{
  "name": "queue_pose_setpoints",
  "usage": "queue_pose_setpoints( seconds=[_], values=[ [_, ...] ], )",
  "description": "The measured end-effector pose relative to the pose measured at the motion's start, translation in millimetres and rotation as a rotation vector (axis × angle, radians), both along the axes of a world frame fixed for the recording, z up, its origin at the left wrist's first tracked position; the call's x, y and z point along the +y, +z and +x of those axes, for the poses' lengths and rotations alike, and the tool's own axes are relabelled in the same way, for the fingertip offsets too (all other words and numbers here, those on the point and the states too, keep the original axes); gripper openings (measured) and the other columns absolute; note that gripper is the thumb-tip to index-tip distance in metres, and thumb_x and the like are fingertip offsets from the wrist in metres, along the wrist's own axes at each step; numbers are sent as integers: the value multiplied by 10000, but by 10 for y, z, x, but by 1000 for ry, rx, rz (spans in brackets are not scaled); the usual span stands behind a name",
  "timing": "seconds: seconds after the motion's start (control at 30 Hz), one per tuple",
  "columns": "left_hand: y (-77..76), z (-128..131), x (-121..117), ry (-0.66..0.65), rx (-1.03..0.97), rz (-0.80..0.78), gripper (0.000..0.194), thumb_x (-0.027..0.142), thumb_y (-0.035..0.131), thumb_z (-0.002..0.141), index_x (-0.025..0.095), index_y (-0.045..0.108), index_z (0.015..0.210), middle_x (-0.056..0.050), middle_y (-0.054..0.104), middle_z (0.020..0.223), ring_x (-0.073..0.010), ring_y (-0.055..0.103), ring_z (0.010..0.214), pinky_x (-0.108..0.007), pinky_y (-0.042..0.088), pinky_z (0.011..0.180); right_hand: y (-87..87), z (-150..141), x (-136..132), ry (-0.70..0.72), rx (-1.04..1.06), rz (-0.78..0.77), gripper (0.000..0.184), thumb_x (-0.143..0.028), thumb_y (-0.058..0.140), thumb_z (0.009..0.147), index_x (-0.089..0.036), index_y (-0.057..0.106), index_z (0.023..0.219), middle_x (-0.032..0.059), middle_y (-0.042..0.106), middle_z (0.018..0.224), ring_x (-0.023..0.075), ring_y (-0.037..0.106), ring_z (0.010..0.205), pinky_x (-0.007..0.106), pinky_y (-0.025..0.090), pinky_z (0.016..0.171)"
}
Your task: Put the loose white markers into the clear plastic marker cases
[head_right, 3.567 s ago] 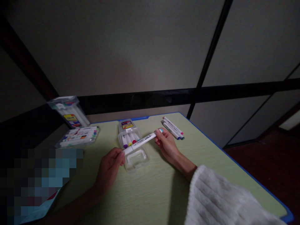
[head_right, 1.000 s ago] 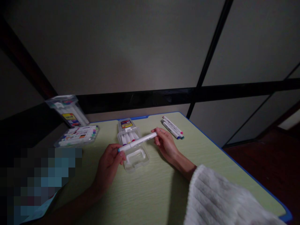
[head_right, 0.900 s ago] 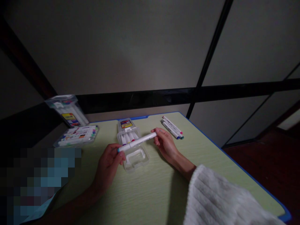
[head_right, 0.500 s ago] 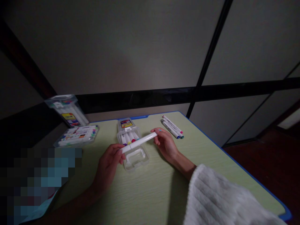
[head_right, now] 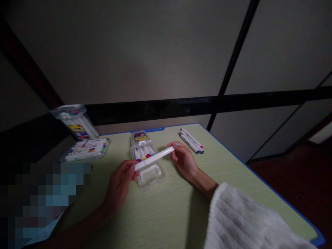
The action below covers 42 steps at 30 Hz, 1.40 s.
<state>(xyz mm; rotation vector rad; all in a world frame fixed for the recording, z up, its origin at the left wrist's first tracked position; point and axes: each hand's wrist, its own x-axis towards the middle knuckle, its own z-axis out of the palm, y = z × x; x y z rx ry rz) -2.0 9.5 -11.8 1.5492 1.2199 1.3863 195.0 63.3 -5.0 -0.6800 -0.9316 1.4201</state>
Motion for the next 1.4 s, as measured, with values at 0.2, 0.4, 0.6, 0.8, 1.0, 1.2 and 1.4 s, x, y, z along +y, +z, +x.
queue_pose_setpoints(
  seconds=[0.2,0.4,0.6,0.8,1.0,1.2,1.4],
  values=[
    [20,4,0,5,10,7,198,328,475,819,161,577,848,14,554,625,-106,491,556,-212,389,538,0,0,4,-7,1,-3,143,-306,611,691,-168,640,715,-57,409,415,74,300,398,236,237,415],
    [18,9,-2,12,8,19,189,324,486,810,165,582,850,11,567,649,-112,513,595,-212,402,570,7,-3,-2,-18,0,-6,144,-314,622,687,-171,636,697,-53,405,445,78,320,420,235,251,424],
    [6,2,4,13,15,21,188,313,488,812,167,579,886,14,569,667,-109,508,596,-212,403,583,14,-12,-3,-24,24,-14,166,-322,643,664,-160,651,694,-47,417,468,71,305,424,234,221,410],
    [-18,-1,8,15,-2,21,189,320,513,799,175,585,898,14,566,673,-115,499,611,-213,398,596,-1,-5,6,-17,19,-13,168,-332,644,667,-168,650,700,-43,434,487,74,306,421,236,229,407],
    [-3,5,7,38,10,16,210,286,525,777,168,591,938,-4,593,729,-121,507,634,-217,400,600,10,3,-3,1,14,-28,168,-337,642,679,-172,648,713,-44,456,512,62,315,418,229,255,415],
    [2,0,16,38,48,31,231,251,507,788,167,598,983,-14,602,786,-118,517,655,-218,408,623,21,8,-8,10,22,-42,176,-340,652,675,-170,661,718,-41,472,520,52,332,421,216,271,420],
    [-16,-13,18,25,69,104,199,227,496,805,180,612,960,-34,581,885,-130,541,730,-221,423,643,8,10,-2,16,34,-51,181,-336,659,680,-162,668,724,-45,466,492,50,346,422,205,279,420]
  ],
)
